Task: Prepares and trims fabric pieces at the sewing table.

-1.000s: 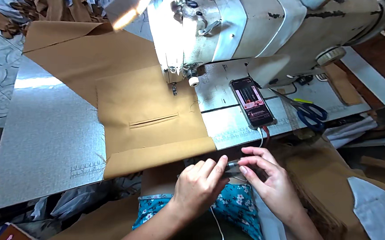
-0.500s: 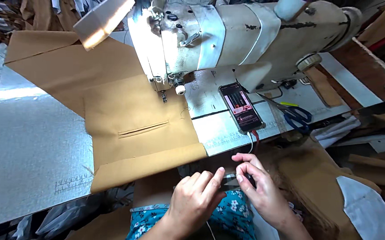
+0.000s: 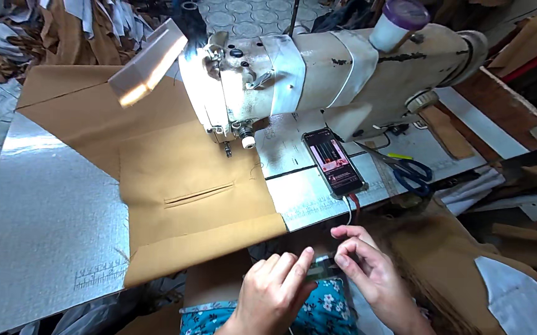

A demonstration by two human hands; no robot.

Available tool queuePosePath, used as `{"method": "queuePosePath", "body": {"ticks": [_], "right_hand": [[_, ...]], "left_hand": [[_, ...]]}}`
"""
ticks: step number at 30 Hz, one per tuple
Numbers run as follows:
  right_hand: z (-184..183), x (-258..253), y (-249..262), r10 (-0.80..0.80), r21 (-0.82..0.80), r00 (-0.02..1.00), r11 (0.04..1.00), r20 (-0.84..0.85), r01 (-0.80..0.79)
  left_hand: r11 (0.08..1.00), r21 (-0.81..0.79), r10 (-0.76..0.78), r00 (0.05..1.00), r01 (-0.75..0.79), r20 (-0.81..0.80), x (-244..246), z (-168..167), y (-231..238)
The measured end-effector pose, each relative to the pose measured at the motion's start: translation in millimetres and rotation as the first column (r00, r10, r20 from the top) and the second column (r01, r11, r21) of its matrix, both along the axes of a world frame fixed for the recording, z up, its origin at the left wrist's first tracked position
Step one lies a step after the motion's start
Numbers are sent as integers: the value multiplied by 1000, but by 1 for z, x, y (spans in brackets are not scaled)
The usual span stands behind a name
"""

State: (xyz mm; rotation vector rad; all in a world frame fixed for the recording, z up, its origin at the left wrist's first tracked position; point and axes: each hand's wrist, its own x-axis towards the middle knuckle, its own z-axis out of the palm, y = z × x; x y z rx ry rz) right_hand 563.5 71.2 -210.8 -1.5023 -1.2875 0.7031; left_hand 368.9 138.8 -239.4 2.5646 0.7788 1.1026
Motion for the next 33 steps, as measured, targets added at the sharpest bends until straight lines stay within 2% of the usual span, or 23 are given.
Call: {"method": "queuePosePath", "body": {"ticks": [3,6,9,12,13,14,17,19,21,25,28,30,33], "right_hand": [[-1,12,-1,-70,32,993,997,-92,73],[4,27,-3,-138,55,930,985,-340,166],[19,38,-7,-233,80,773,936,-590,343],[34,58,-12,-419,22,583,799,-696,601],[33,66,-18,-452,9,566,776,-689,631],[28,72,-27,-460,-2,597,793,-657,609],[11,68,-53,-420,-158,774,905,-473,395],[0,54,-61,-380,-277,852,916,-361,292],[-4,45,-62,-413,-340,863,887,-289,311],[-3,50,-58,-517,-362,834,828,-194,429],[-4,80,-57,-598,-340,802,753,3,563],[-6,115,-56,-718,-301,691,642,86,705],[-23,171,-44,-860,-302,505,464,71,833]], "left_hand": [[1000,-28,2,1000,-2,5,2,-1,0],[998,-59,-5,1000,7,21,7,-3,1],[993,-115,-19,999,25,50,19,-6,1],[975,-216,-29,997,43,67,38,-9,-1],[965,-255,-42,996,60,73,46,-9,-3],[951,-299,-63,995,84,78,54,-9,-5],[883,-433,-164,983,182,79,76,-5,-14],[854,-456,-247,967,250,68,90,-2,-20],[859,-409,-316,948,307,46,103,-3,-26],[837,-427,-387,922,343,-19,114,-1,-30],[847,-422,-367,930,323,-25,111,-3,-26],[877,-377,-328,944,298,-18,104,-7,-21],[891,-351,-302,953,286,12,87,-13,-14]]}}
